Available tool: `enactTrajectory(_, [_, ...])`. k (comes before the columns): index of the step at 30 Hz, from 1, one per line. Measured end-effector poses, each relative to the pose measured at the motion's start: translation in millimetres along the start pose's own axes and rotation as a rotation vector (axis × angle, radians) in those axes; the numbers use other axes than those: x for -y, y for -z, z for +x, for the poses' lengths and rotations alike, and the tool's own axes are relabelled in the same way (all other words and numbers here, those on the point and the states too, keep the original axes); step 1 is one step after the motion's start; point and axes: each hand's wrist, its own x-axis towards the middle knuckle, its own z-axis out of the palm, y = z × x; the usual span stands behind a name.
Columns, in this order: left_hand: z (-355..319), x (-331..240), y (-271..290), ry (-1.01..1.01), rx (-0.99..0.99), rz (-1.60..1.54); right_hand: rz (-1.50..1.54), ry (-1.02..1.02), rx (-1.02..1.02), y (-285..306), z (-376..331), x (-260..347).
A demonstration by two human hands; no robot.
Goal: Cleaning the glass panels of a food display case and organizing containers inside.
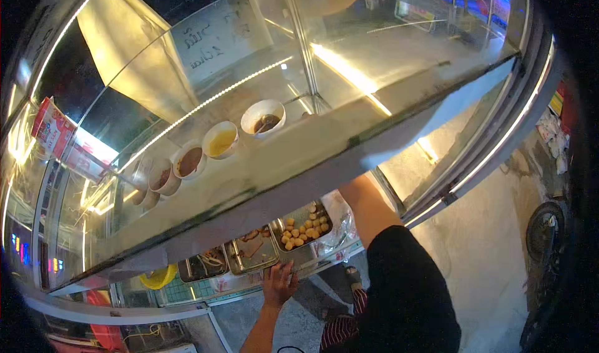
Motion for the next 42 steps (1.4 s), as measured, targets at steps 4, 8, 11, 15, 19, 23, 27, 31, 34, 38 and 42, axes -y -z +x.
enactTrajectory(4, [-2, -3, -10, 0.005, 0.034, -0.033, -0.057, -0.223, -0.057, -12, 24, -36])
enactTrajectory(8, [3, -2, -2, 0.023, 0.058, -0.008, -0.095, -0.225, -0.315, -6, -9, -48])
enactTrajectory(11, [0, 4, -5, -0.009, 0.024, 0.045, 0.069, -0.197, -0.208, 12, -64, -49])
enactTrajectory(15, [13, -3, 2, -0.015, -0.022, -0.003, -0.128, -0.077, -0.172, 49, -173, -55])
enactTrajectory(19, [19, -6, 5, -0.032, -0.073, -0.055, -0.15, -0.1, -0.09, 94, -266, -40])
enactTrajectory(23, [12, -1, 4, 0.0, -0.104, -0.071, -0.177, -0.065, -0.066, 92, -271, -35])
enactTrajectory(27, [4, -1, 1, 0.049, -0.095, -0.08, -0.203, -0.017, -0.038, 68, -218, -44])
enactTrajectory(31, [4, 3, -7, 0.012, -0.196, -0.067, -0.144, 0.03, -0.202, 35, -143, -37])
enactTrajectory(34, [-1, 8, -11, 0.047, -0.233, -0.074, -0.103, 0.21, -0.242, 35, -86, -20])
enactTrajectory(38, [-1, 3, -14, 0.08, -0.22, -0.096, 0.141, -0.109, 0.175, 51, -13, 2])
enactTrajectory(42, [-8, 5, -14, 0.116, -0.219, -0.109, 0.461, 0.286, 0.357, 63, 20, 104])
